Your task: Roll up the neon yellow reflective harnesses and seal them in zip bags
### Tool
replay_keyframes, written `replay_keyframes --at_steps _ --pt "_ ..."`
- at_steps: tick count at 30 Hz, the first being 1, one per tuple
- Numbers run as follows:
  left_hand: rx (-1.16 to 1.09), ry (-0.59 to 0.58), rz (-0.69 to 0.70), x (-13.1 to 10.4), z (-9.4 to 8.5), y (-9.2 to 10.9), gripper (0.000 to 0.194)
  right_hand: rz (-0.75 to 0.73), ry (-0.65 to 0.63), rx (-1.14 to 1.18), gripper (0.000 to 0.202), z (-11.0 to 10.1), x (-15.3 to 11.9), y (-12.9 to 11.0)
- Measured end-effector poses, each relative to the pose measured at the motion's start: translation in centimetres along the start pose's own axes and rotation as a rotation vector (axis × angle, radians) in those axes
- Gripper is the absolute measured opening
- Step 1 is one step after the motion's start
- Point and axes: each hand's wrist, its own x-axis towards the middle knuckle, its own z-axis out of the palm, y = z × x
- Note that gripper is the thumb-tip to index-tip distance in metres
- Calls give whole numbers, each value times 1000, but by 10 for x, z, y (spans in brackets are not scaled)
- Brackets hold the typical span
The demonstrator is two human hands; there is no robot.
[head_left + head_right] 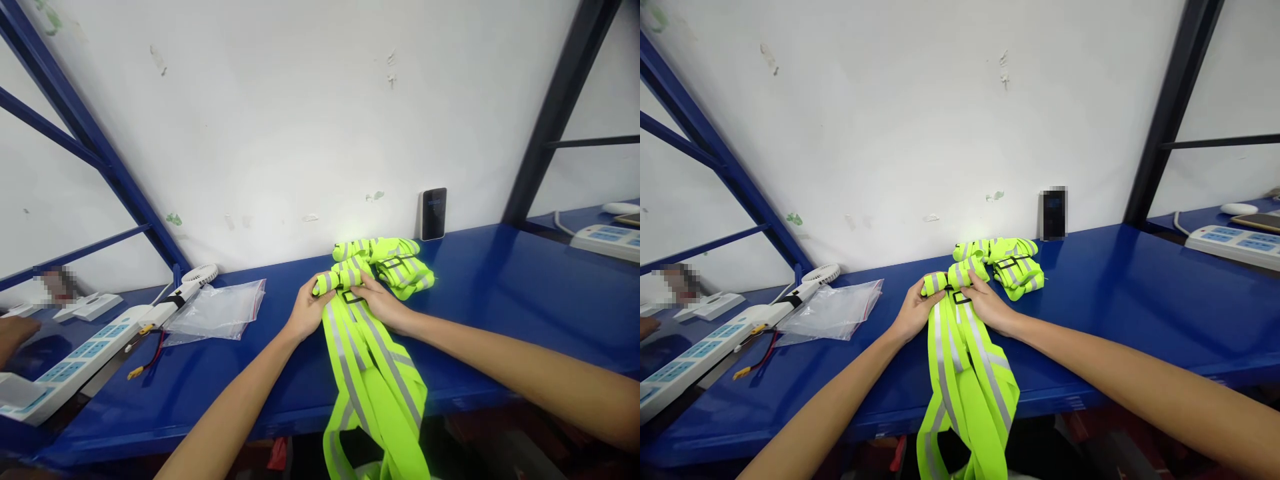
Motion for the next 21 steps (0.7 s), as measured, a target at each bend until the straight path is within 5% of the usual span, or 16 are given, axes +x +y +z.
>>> replay_keyframes --at_steps 5,11,17,21 --pt "40 -37 11 0 -3 0 33 69 -93 -43 50 1 -6 -6" --pt "48 -96 24 -2 -4 4 59 -127 -129 -99 52 4 -12 -9" --pt "191 -55 146 0 -5 5 31 -122 -183 -129 53 6 -19 -18" --pt "202 -38 154 -1 -6 6 37 -115 -206 -46 55 6 -20 -20"
